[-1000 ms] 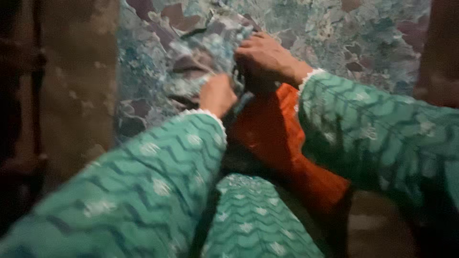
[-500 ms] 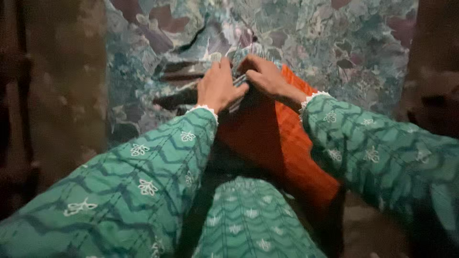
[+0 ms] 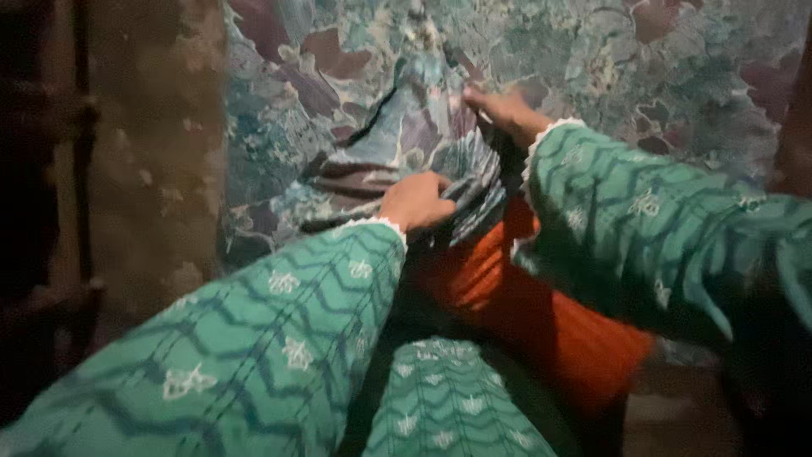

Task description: The person removes a patterned pillowcase from an orange pillow and places it on a nearby chair. They then take a blue floral pillowcase and put it onto the orange pillow, smoothing the fabric and adjusting the corners to fit.

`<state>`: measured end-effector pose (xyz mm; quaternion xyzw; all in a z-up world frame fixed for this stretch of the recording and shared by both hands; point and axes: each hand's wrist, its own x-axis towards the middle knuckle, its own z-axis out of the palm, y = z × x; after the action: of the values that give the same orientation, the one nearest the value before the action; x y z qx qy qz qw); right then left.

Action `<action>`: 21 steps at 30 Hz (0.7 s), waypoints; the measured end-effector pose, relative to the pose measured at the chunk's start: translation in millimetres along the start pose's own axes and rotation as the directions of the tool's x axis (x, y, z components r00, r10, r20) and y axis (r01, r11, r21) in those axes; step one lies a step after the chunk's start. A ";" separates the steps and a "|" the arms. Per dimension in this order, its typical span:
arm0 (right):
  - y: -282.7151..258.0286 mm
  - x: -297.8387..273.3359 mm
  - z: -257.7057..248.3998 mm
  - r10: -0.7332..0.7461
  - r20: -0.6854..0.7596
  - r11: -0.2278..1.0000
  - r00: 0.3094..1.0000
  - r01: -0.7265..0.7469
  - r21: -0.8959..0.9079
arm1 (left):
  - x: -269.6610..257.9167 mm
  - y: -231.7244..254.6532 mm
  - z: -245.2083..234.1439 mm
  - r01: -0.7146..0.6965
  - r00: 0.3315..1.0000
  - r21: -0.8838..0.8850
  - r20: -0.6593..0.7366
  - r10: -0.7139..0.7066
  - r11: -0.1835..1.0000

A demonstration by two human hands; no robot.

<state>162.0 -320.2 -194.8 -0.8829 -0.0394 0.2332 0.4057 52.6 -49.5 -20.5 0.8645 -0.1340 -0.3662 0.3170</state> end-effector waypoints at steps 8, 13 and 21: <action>40.1 -64.8 -10.6 0.340 0.184 0.931 0.922 -0.302 -0.206 | -12.9 -24.4 -1.5 0.047 0.999 -0.036 0.027 -0.046 0.998; 11.5 -131.4 6.1 0.531 0.089 0.719 0.843 -0.504 0.478 | -28.0 -27.9 8.0 0.074 0.995 -0.151 -0.055 -0.083 0.986; -15.6 -153.8 -0.1 0.350 0.024 0.930 0.936 -0.350 0.114 | -46.8 6.7 13.0 0.367 0.919 -0.095 -0.117 -0.377 0.925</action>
<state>27.3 -349.7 -124.9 -0.8503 0.1315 0.3050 0.4083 10.7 -38.8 2.6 0.8848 0.0674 -0.3659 0.2807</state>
